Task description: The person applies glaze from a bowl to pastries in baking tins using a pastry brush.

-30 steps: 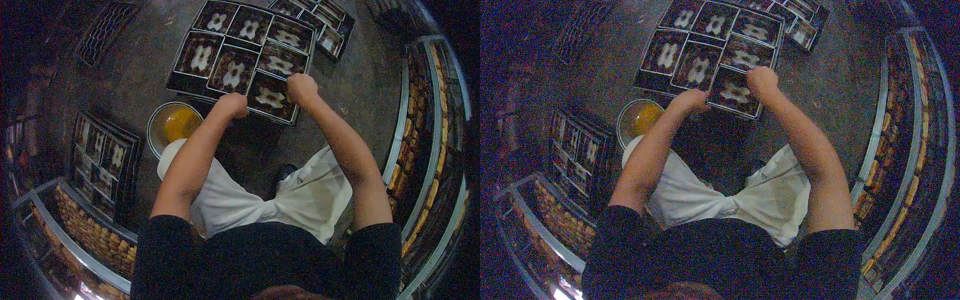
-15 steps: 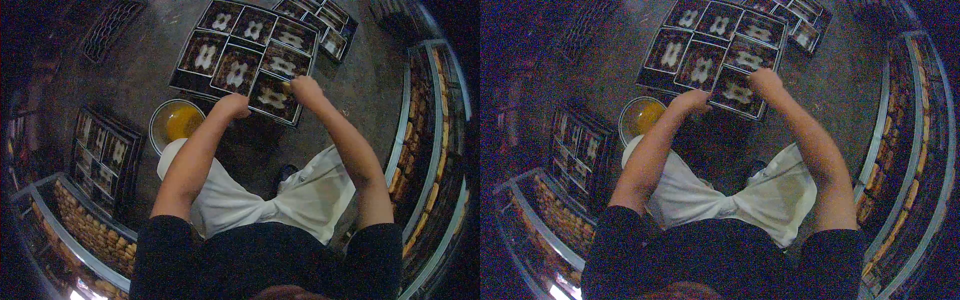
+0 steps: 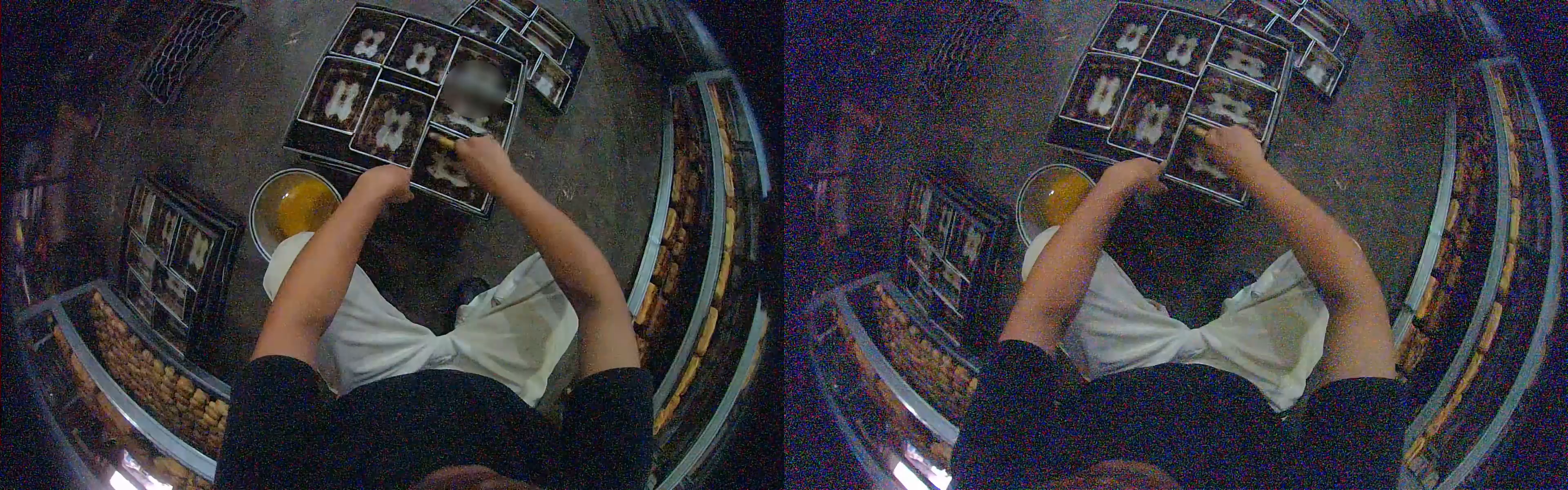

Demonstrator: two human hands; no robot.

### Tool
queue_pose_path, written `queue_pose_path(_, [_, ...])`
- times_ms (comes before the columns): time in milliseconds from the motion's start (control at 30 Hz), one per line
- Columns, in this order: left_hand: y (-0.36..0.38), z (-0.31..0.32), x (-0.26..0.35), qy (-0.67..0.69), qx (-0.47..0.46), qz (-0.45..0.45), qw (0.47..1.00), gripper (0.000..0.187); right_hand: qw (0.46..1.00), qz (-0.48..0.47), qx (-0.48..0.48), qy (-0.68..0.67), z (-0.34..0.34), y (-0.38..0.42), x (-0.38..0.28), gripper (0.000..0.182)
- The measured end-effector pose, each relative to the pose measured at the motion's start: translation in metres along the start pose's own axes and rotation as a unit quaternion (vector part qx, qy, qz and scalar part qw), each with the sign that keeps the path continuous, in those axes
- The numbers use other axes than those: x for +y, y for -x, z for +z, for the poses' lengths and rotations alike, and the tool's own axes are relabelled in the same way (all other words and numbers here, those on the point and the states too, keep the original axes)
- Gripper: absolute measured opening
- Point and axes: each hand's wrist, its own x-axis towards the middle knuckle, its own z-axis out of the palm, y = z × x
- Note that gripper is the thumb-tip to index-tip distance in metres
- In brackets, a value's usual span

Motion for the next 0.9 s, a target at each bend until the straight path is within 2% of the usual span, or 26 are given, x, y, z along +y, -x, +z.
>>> queue_pose_path(100, [0.017,-0.013,0.010,0.010,-0.004,0.014,1.000,0.042,0.995,-0.078,-0.063,-0.028,0.007,0.015,-0.017,0.011])
queue_pose_path(233, [0.005,-0.001,-0.002,-0.003,0.006,0.004,1.000,0.049,0.981,-0.084,-0.174,0.015,0.012,0.003,0.012,0.011])
queue_pose_path(267, [0.003,0.000,-0.004,0.000,0.006,-0.002,1.000,0.050,0.984,-0.042,-0.174,0.010,-0.001,0.002,0.019,0.012])
queue_pose_path(367, [0.011,-0.005,-0.008,0.013,0.008,-0.015,1.000,0.050,0.994,0.049,-0.053,0.083,0.009,-0.010,0.039,0.014])
queue_pose_path(400, [0.016,-0.011,-0.009,0.021,0.009,-0.018,1.000,0.049,0.997,0.016,-0.027,0.078,0.006,-0.005,0.034,0.013])
queue_pose_path(500, [0.015,-0.002,-0.028,0.022,0.031,-0.024,0.999,0.043,0.995,-0.076,-0.030,0.050,0.039,0.014,0.034,0.012])
queue_pose_path(600, [0.026,0.004,-0.052,0.035,0.047,-0.041,0.997,0.037,0.991,-0.020,-0.128,0.046,-0.012,0.034,-0.010,0.009])
queue_pose_path(667, [0.050,-0.001,-0.065,0.095,0.067,-0.072,0.991,0.037,0.997,0.006,-0.075,0.026,-0.036,0.036,-0.033,0.009])
queue_pose_path(700, [0.069,-0.003,-0.069,0.098,0.106,-0.085,0.986,0.038,0.999,0.019,-0.049,0.014,-0.040,0.033,-0.043,0.010])
queue_pose_path(800, [0.119,-0.002,-0.083,0.119,0.201,-0.148,0.961,0.043,0.991,-0.047,0.030,-0.123,-0.034,0.013,-0.080,0.013])
queue_pose_path(900, [0.148,-0.001,-0.103,0.185,0.159,-0.241,0.939,0.042,0.986,-0.079,-0.036,-0.141,0.006,-0.024,-0.130,0.015])
